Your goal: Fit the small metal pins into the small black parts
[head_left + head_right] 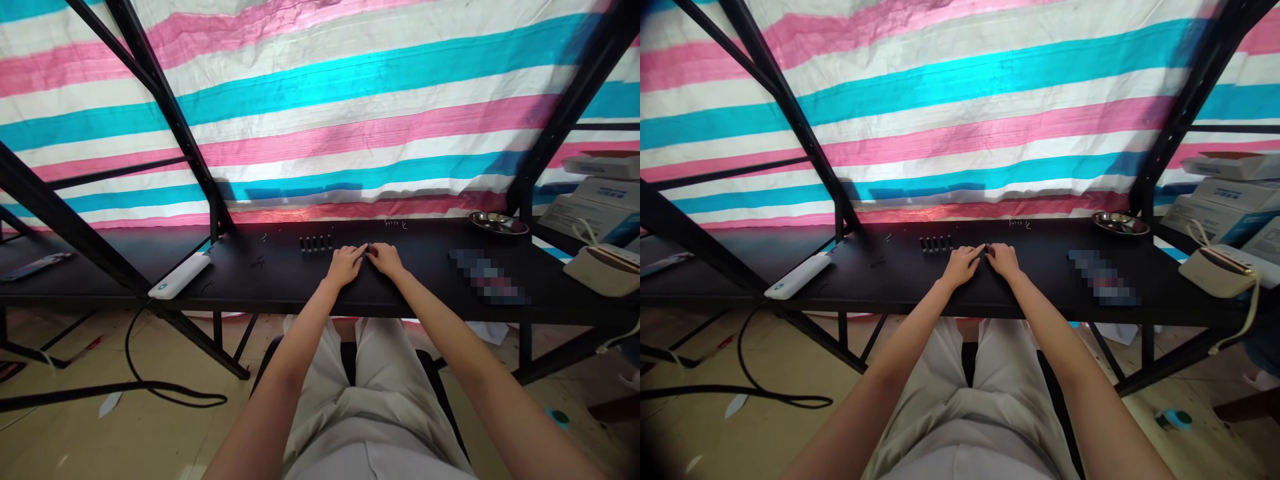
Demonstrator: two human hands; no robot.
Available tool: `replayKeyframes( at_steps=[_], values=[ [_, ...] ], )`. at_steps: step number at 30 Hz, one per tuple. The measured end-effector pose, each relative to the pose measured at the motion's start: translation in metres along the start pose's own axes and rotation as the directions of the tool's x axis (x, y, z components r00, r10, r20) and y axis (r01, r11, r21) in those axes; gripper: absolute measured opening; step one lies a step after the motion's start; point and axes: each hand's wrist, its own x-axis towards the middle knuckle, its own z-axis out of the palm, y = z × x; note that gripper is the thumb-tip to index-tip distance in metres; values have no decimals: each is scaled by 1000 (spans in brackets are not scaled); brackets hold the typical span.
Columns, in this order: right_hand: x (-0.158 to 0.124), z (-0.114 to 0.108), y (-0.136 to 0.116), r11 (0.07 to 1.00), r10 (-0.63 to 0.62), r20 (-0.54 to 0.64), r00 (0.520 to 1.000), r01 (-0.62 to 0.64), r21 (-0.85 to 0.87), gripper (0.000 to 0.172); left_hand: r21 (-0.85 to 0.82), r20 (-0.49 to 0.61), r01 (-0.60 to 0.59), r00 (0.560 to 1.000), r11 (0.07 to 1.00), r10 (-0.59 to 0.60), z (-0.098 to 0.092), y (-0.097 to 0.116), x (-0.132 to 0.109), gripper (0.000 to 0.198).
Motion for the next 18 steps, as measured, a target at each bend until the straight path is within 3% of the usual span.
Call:
replayKeyframes(
  at_steps=[5,10,13,18],
  values=[
    [-1,0,-7,976,-199,-61,978,192,-106,14,27,-41,47,998,999,-46,2,-1,0,39],
    [-3,-3,-10,951,-305,-92,948,298,-75,18,-49,-162,80,983,996,-87,-3,0,0,24],
    [-3,-4,-10,954,-299,-96,950,299,-15,22,-76,-211,115,969,990,-128,-6,1,0,20],
    [-4,-4,-6,982,-184,-105,977,188,27,25,-106,-315,139,935,985,-166,-11,5,0,22]
  ],
)
